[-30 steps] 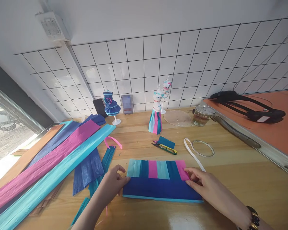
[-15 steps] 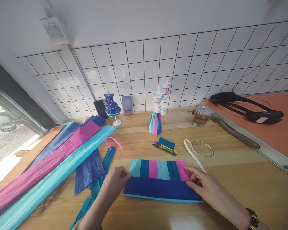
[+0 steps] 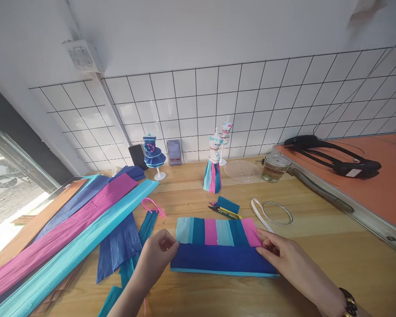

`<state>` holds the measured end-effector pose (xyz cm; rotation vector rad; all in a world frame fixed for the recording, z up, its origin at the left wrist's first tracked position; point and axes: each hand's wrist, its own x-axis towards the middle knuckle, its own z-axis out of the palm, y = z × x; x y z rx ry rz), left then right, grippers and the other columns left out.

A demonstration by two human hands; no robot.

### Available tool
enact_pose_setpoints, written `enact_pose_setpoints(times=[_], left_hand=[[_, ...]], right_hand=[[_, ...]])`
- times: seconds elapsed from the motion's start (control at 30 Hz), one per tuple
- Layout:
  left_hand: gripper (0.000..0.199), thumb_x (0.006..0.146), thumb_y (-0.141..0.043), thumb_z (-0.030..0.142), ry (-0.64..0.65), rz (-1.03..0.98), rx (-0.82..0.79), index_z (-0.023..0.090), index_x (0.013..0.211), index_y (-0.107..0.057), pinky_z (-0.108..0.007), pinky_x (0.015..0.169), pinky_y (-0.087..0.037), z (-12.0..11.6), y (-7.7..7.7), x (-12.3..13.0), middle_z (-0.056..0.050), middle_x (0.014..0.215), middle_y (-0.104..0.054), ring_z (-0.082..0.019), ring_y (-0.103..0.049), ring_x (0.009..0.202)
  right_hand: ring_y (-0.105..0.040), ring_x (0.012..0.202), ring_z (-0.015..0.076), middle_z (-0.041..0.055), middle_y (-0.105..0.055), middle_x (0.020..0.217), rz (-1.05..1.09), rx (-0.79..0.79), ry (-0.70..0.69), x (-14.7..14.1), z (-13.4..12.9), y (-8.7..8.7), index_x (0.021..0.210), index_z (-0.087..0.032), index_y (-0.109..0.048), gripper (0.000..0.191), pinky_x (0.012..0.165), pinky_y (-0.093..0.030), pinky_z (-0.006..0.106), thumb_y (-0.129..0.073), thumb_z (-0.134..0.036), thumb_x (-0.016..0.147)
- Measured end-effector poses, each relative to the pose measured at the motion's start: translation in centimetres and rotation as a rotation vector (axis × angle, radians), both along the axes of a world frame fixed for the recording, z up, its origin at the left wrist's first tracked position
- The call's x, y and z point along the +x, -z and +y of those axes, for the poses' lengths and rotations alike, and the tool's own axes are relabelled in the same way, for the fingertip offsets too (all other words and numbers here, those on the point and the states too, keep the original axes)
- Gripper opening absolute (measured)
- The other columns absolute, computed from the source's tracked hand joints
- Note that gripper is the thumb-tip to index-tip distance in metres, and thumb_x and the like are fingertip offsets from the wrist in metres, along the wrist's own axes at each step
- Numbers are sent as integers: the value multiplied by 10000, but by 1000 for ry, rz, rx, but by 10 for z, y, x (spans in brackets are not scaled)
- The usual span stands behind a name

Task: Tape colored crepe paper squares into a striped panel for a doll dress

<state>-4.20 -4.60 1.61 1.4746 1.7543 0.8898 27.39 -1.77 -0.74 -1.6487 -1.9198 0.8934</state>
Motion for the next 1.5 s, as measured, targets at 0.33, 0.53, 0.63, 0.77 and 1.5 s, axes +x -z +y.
enact_pose_setpoints(times=[0.33, 0.53, 0.63, 0.77, 1.5], left_hand=[[215, 758, -554, 366, -55, 70, 225, 241, 921, -489, -327, 805, -410, 21, -12, -2, 16, 672, -637, -209, -591, 777], [271, 720, -590, 372, -105, -36, 351, 225, 933, -507, -343, 809, -419, 59, -31, 2, 12, 681, -663, -218, -608, 804], [303, 730, -584, 358, -91, -131, 388, 210, 978, -491, -332, 769, -437, 82, -37, 5, 18, 675, -666, -192, -616, 726], [331, 744, -566, 353, -60, -210, 427, 191, 1020, -484, -300, 709, -455, 109, -40, 10, 17, 685, -664, -176, -622, 706], [355, 756, -571, 314, 8, -315, 589, 148, 1067, -530, -303, 675, -452, 183, -58, 19, -30, 729, -688, -182, -614, 703]], right_hand=[[-534, 618, 169, -5, -588, 647, 123, 136, 63, 2, 37, -10, 707, -226, -590, 264, 559, -424, 247, -540, -481, 751], [-558, 663, 182, 15, -619, 712, 208, 254, 91, -2, 71, -43, 736, -212, -590, 346, 595, -447, 263, -526, -552, 743], [-568, 693, 195, 29, -626, 733, 239, 307, 75, -1, 95, -59, 732, -204, -597, 388, 627, -461, 280, -528, -586, 722], [-565, 697, 197, 35, -633, 753, 263, 353, 86, 1, 123, -74, 742, -205, -617, 387, 632, -461, 288, -553, -584, 696], [-457, 495, 120, 19, -590, 637, 420, 403, 238, 5, 183, -84, 755, -180, -641, 399, 438, -391, 241, -641, -546, 597]])
